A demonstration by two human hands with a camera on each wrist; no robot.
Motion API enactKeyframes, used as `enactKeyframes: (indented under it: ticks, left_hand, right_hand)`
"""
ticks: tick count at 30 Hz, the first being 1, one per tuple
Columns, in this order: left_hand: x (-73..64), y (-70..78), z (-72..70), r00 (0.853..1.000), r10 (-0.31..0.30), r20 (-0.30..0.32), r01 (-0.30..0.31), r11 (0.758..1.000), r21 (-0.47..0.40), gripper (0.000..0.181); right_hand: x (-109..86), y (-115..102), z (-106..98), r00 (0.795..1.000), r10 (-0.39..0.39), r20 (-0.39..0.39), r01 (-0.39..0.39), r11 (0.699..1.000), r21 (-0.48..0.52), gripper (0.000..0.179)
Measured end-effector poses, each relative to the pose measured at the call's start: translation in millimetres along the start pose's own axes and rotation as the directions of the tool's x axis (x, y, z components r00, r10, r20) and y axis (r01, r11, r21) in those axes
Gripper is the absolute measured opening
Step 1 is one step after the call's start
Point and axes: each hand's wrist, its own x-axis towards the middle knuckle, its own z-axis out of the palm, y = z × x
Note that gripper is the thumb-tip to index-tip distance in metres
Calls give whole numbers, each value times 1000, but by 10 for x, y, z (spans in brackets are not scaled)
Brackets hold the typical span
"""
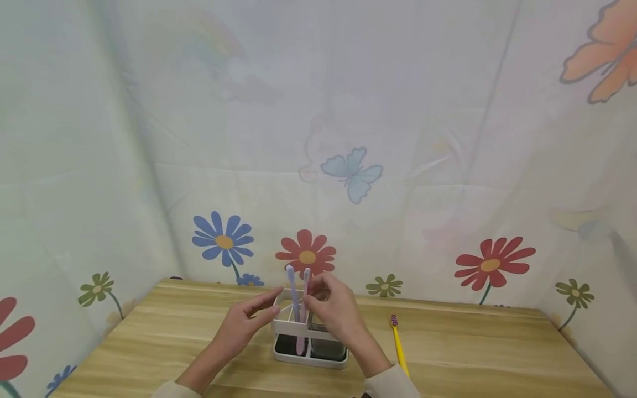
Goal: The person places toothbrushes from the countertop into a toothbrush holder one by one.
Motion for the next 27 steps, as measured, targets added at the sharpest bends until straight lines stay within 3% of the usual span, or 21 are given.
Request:
enactKeyframes:
  ticks: [27]
  left_hand:
    - [23,-34,-7,1000,13,9,-13,1000,-1,44]
  right_hand:
    - [9,-1,-5,1000,-21,-7,21,999,-43,21]
